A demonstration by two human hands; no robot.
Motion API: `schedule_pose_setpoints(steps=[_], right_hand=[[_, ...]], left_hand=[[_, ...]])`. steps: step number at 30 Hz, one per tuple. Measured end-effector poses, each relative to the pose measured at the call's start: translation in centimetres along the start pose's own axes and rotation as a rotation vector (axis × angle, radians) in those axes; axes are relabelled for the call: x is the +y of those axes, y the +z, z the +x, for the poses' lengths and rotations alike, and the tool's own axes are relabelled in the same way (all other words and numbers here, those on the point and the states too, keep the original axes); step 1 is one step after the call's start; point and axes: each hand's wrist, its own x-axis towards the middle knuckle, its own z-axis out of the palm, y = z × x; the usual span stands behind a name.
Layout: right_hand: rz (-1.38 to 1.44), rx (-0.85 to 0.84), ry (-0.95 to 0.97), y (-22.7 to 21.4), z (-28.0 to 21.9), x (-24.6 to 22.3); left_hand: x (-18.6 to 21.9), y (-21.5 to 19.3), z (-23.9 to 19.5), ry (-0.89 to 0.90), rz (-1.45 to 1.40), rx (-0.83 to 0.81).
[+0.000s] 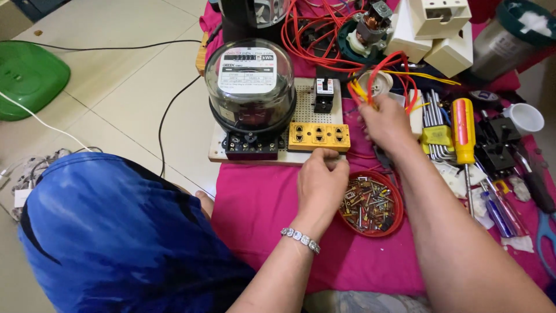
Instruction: The person sits on the floor and assembles electrical components on a pink cloth. They use a yellow screwdriver to tighten screws on a yellow socket and a black circuit board, handling various wires and small parts from a red bowl.
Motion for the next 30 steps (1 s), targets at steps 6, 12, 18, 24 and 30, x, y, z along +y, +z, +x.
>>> schedule_pose_setpoints(steps=[6, 12, 18, 24, 30], right_hand=[[0.466, 0.023, 0.013, -4.1, -0.9, -0.7], [0.738, -0.111, -0.009, -8.2, -2.3, -1.0], [0.546, -0.076, -0.117, -7.2, -2.1, -4.5], [0.082, -0.253, -0.192, -3.9, -4.5, -7.7], [-0.253, -0.255, -0.391, -1.5, -5.7, -6.8]], left_hand=[[-0.8, 0.3, 0.6, -0.013, 0.033, 0.003], [0.3, -0.2, 0.2, -0.026, 0.069, 0.003], [-1.4, 0.5, 0.9, 0.002, 0.033, 0.007], [-1.6, 0.2, 1.0, -0.006, 0.030, -0.018], [-1.9, 0.2, 1.5, 0.026, 0.035, -0.038]])
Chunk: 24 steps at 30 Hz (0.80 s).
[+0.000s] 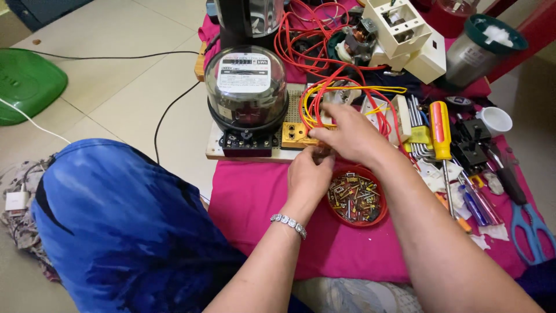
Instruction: The person sits on the floor and assembles electrical components on a pink cloth. They use a yellow screwdriver to tighten screws on a yellow socket and a black circuit board, handling various wires and small parts from a red bowl.
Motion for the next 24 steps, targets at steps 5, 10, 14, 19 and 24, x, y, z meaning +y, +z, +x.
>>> schedule_pose_setpoints(steps=[5, 10, 14, 19, 24], right_hand=[[0.108, 0.020, 0.069, -2.5, -3.3, -0.7], [0.226, 0.210, 0.248, -3.3, -5.5, 4.5], [-0.099, 0.145, 0.341, -2.8, -6.5, 6.9], [-0.230, 0.019, 0.282, 0.0, -5.4, 6.1], [-0.263, -0.125, 0.234, 0.8, -4.4, 3.0]], left_hand=[[-1.1, 0.5, 1.1, 0.012, -0.007, 0.010], [-0.2, 0.2, 0.4, 0.043, -0.114, 0.059], [-0.2, 0.4, 0.6, 0.045, -0.165, 0.120], [-0.4, 0.1, 0.5, -0.004, -0.157, 0.170], [-0.1, 0.5, 0.3, -0.152, -0.297, 0.216]])
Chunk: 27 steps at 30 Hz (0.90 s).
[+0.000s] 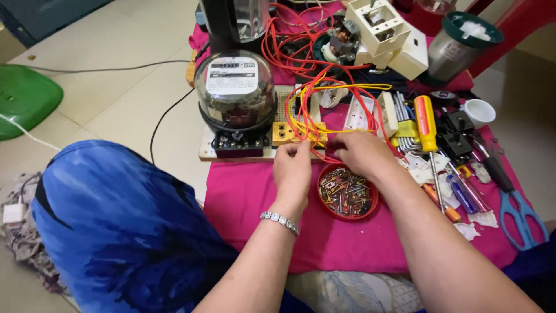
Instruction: The person sits on the floor and assembles electrical components on a pink cloth. They use a yellow screwdriver to tighten screws on a yellow socket and a black circuit board, handling various wires and small parts from a red bowl.
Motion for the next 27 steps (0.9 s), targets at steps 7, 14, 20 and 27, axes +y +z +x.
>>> schedule_pose_setpoints(steps=[7, 14, 20, 27], right_hand=[[0.003, -0.005, 0.081, 0.8, 1.1, 0.7], [0.044, 0.297, 0.410, 0.5, 1.7, 6.5], [0.118, 0.400, 0.404, -0.7, 0.5, 7.1], [0.087, 0.255, 0.479, -1.7, 0.9, 8.7]], left_hand=[[0.5, -0.3, -0.6, -0.027, -0.025, 0.003], [0.2, 0.6, -0.2, -0.018, -0.074, 0.022], [0.1, 0.8, 0.0, -0.017, -0.059, 0.052], [0.2, 1.0, 0.1, -0.055, -0.049, 0.052]])
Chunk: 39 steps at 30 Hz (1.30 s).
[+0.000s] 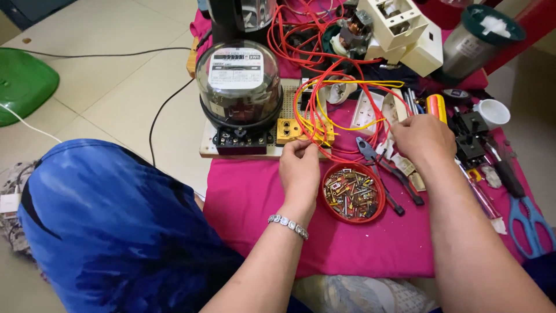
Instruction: The person sits on the floor and assembles electrical components on a pink cloth. They use a yellow screwdriver to tighten screws on a yellow socket and a black circuit board, handling various wires and small parts from a red bowl.
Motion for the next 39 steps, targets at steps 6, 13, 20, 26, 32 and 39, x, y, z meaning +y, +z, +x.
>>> schedule_pose_setpoints(steps=[6, 13, 20, 26, 32, 39], right_hand=[[-0.011, -0.118, 0.048, -0.7, -2.0, -3.6], [0.123, -0.122, 0.062, 4.5, 1.4, -2.2], [0.769, 0.063, 0.178, 6.2, 2.3, -1.0], [1.365, -0.092, 0.173, -0.1, 1.7, -1.2], [1.732, -0.342, 0.291, -1.1, 2.2, -0.4], [2.019, -0.373, 0.406, -0.9, 0.5, -2.4]], left_hand=[[0.1, 0.0, -0.2, -0.005, 0.016, 0.010], [0.4, -0.3, -0.4, -0.039, 0.032, 0.002], [0.6, -0.5, -0.4, -0.012, 0.054, -0.003], [0.7, -0.9, -0.8, 0.032, 0.035, -0.022], [0.8, -1.1, -1.1, 0.060, 0.005, -0.042], [1.6, -1.6, -1.7, 0.034, 0.009, -0.068]])
